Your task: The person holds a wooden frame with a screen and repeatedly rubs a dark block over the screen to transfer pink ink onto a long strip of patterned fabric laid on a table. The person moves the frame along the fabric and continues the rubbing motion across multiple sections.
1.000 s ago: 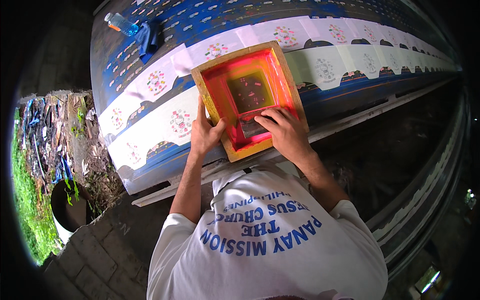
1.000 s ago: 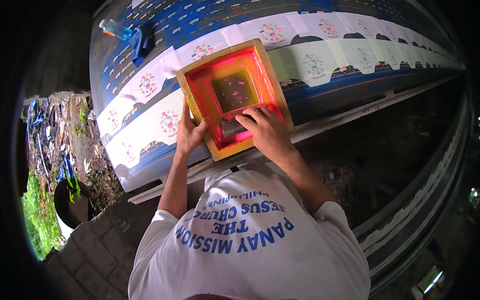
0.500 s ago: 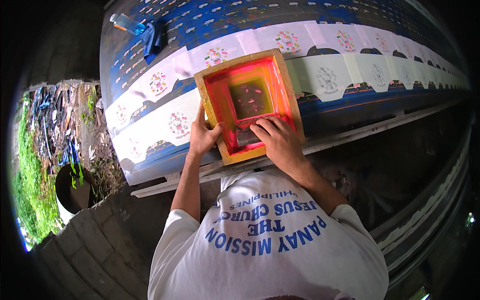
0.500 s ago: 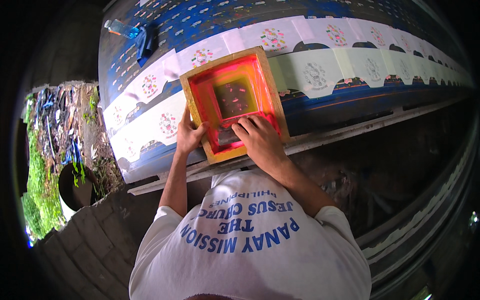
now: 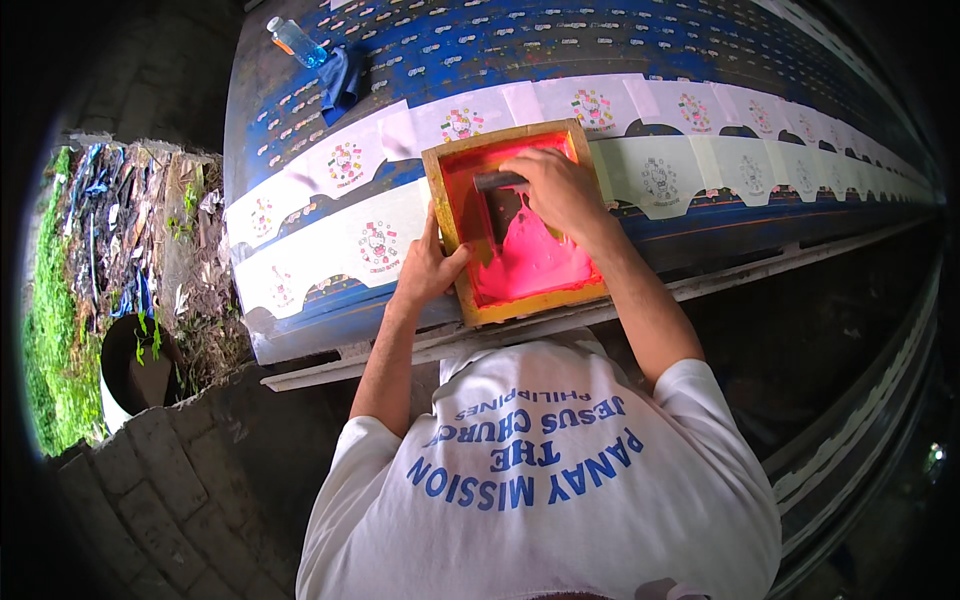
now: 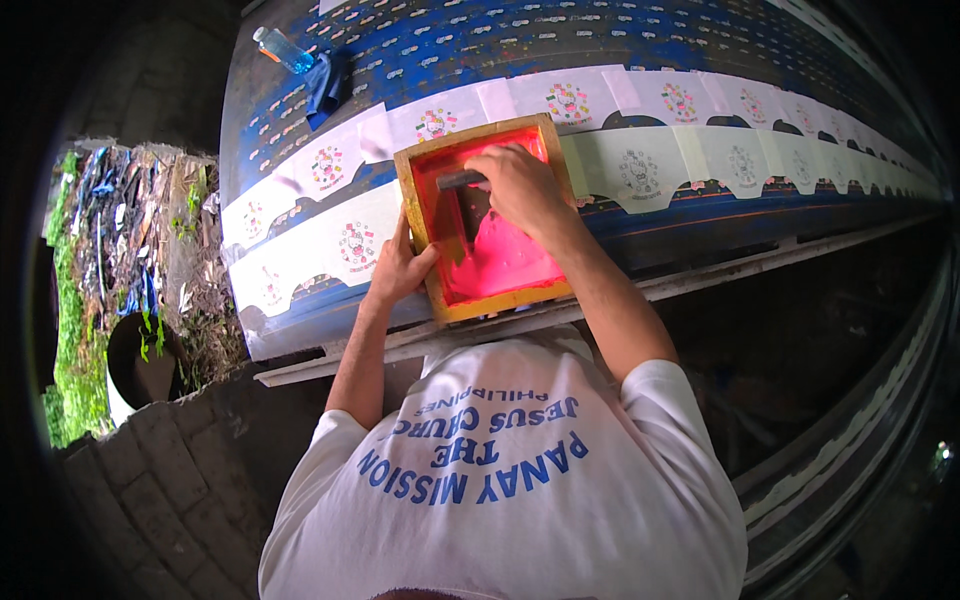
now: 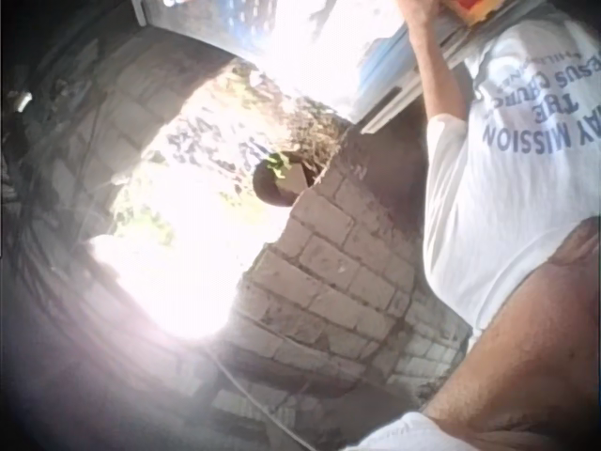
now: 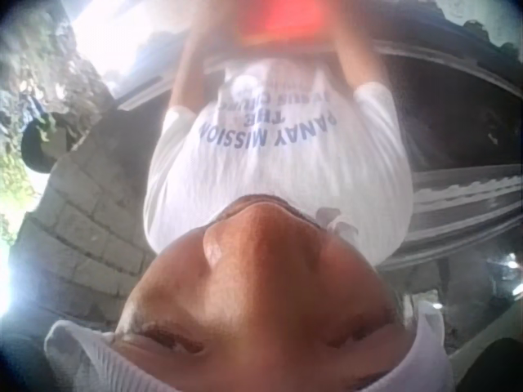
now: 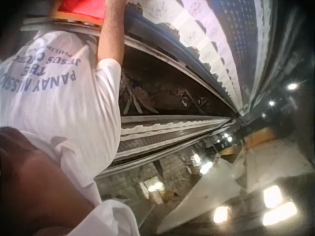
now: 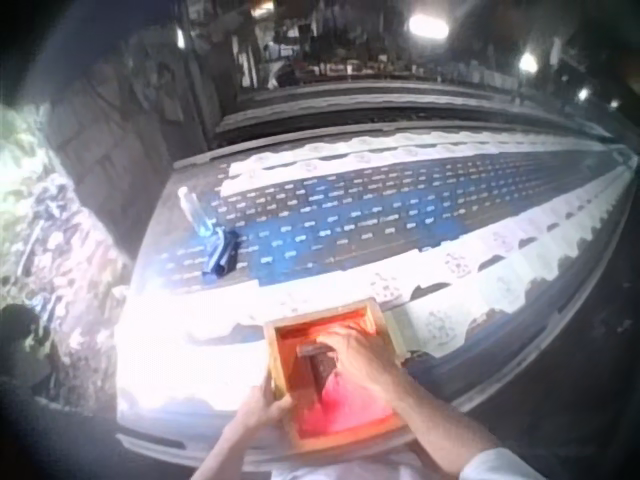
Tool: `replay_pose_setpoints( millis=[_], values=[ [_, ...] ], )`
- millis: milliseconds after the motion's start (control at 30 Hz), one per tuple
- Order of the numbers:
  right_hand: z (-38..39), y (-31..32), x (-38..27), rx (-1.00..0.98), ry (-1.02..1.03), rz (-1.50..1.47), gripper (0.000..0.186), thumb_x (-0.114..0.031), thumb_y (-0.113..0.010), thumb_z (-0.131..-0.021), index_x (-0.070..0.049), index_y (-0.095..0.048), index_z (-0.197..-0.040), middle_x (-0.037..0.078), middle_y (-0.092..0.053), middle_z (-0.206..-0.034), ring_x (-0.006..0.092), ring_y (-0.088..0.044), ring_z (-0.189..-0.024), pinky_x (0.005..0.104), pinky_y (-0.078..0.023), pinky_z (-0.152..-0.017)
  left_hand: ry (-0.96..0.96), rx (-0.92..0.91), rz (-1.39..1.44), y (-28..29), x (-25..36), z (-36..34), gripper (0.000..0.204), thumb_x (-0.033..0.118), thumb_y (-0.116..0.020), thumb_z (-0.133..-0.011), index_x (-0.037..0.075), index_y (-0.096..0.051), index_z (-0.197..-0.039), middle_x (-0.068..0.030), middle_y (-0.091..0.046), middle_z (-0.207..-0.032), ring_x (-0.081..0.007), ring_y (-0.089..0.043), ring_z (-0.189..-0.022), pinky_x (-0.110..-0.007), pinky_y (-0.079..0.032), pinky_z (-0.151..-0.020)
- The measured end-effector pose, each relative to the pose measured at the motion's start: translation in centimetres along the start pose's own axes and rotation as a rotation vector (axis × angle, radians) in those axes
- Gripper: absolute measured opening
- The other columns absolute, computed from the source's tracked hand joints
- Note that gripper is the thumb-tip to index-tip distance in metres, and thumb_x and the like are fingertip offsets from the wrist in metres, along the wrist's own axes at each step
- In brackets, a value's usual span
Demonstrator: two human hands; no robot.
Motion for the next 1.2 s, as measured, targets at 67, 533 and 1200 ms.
replay_pose_setpoints(
  millis=[67,533,1200],
  values=[
    [-0.5,-0.7,0.1,0.022,-0.01,0.002,0.042,0.004,-0.064,-0.093,-0.01,-0.079,-0.129,0.011,-0.077,-0.128,0.0351,-0.071,-0.121,0.0469,-0.059,-0.104,-0.009,-0.014,-0.005,0.3,0.0,0.1,0.109,0.027,-0.075,-0.098,0.011,-0.004,-0.179,-0.0255,-0.081,-0.087,-0.0354,-0.077,-0.059,-0.045,-0.065,-0.056],
    [7.6,1.1,-2.6,-0.289,-0.106,-0.108,0.037,0.007,-0.066,-0.093,-0.004,-0.08,-0.126,0.018,-0.078,-0.126,0.0381,-0.073,-0.12,0.0463,-0.059,-0.106,-0.003,0.019,0.0,0.1,-0.8,0.5,0.11,0.03,-0.074,-0.096,0.006,-0.006,-0.179,-0.0281,-0.08,-0.086,-0.0383,-0.079,-0.064,-0.048,-0.068,-0.064],
    [12.0,-2.1,-5.4,0.02,-0.062,0.032,0.051,0.009,-0.063,-0.085,-0.008,-0.08,-0.13,0.01,-0.074,-0.127,0.0338,-0.068,-0.122,0.0451,-0.057,-0.107,-0.146,0.114,-0.04,-1.5,-4.2,-0.5,0.115,0.038,-0.077,-0.097,0.002,-0.004,-0.178,-0.0295,-0.076,-0.08,-0.0494,-0.078,-0.076,-0.056,-0.062,-0.069]
  ],
)
Point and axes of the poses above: each hand's wrist, its own z-axis away from the middle knuckle, its own y-axis out of the back of the hand, x = y × z, the point moved 1 cm from there along -z, towards the middle knuckle
